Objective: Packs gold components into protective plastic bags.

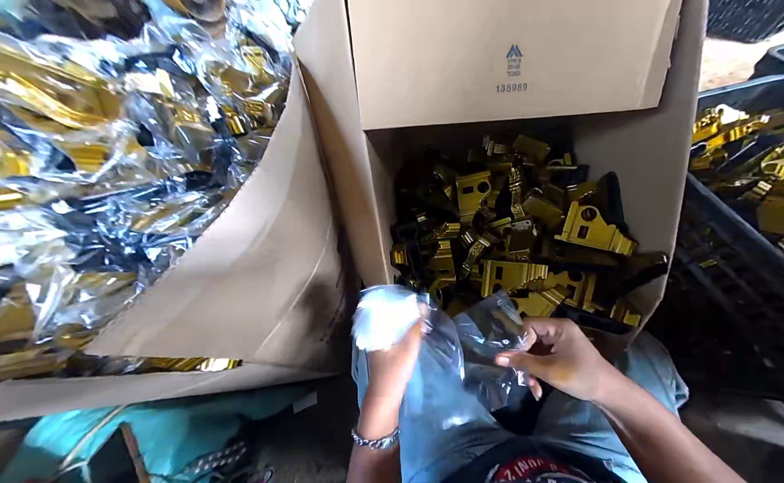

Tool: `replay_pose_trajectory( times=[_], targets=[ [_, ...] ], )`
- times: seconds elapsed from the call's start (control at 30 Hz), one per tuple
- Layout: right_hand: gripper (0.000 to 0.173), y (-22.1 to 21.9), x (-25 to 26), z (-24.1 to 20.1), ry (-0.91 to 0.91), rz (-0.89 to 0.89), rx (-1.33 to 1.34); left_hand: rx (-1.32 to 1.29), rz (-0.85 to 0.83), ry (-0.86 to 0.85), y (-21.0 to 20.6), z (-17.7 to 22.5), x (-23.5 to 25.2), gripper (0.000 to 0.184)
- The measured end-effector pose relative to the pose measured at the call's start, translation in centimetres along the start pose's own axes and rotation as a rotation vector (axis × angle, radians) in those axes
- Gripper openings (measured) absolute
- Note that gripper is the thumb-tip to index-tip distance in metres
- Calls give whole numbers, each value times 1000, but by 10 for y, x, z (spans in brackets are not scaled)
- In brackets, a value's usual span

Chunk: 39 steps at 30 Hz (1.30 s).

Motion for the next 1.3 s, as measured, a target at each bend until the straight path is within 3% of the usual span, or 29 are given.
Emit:
replay_pose_trajectory(
  times=[0.07,0.1,0.13,0.17,0.23,0.3,0.4,0.43,0.47,0.5,0.53,0.6,0.67,0.7,0.77,0.83,0.87,0.97,1.03,1.1,1.13,1.23,1.3],
  targets=[
    [18,-13,-2,-7,227,-77,-92,-100,-358,192,-24,15,-33,54],
    [17,-20,-1,-11,378,-132,-166,-122,-450,209,-32,16,-44,58],
    [17,-22,2,-15,450,-156,-232,-117,-419,228,-32,12,-46,57],
    [19,-19,8,-16,401,-162,-275,-78,-310,249,-25,7,-41,57],
    [16,-4,19,-17,134,-138,-267,0,-64,266,-6,1,-24,58],
    [18,9,26,-17,-17,-90,-153,-70,59,258,3,0,-12,44],
    [6,8,24,-11,-25,-43,-31,-196,43,280,-4,3,-14,22],
    [8,4,23,-9,-38,-7,4,-201,41,276,-9,5,-16,18],
    [20,-1,22,-7,-48,34,25,-189,37,267,-14,6,-19,17],
    [29,-5,22,-5,-34,66,27,-182,0,257,-18,8,-23,20],
    [33,-10,21,-3,24,68,14,-183,-90,252,-22,8,-28,35],
    [31,-21,16,-1,252,-81,-28,-201,-322,300,-33,8,-40,64],
    [37,-26,13,-4,399,-245,-88,-148,-424,337,-36,10,-45,50],
    [40,-20,17,-7,365,-265,-112,-106,-421,310,-31,10,-42,42],
    [35,6,32,-15,242,-139,-187,88,-281,166,-11,10,-31,40],
    [17,30,54,-19,234,-16,-427,260,-120,52,6,3,-18,50],
    [18,35,65,-16,276,-43,-660,285,-45,43,11,3,-13,53],
    [40,23,96,23,130,-467,-1357,142,105,0,11,6,-9,51],
    [48,19,105,46,127,-587,-1522,116,132,-100,8,9,-10,47],
    [41,24,107,41,139,-482,-1438,125,141,-159,7,13,-11,44],
    [35,30,104,31,143,-336,-1279,124,149,-161,7,15,-10,45],
    [38,53,79,-1,87,134,-482,112,162,-96,5,17,-7,52],
    [49,52,54,-18,40,130,-90,87,136,-94,-2,13,-6,54]
  ],
)
Point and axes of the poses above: each hand's wrist, its own x-axis towards the middle knuckle, its own y-axis out of the back of the hand, z = x × y, the point moved 5 cm from there along x, towards the middle knuckle, and after that the axes turned 13 degrees about z, right-handed, at the moved point
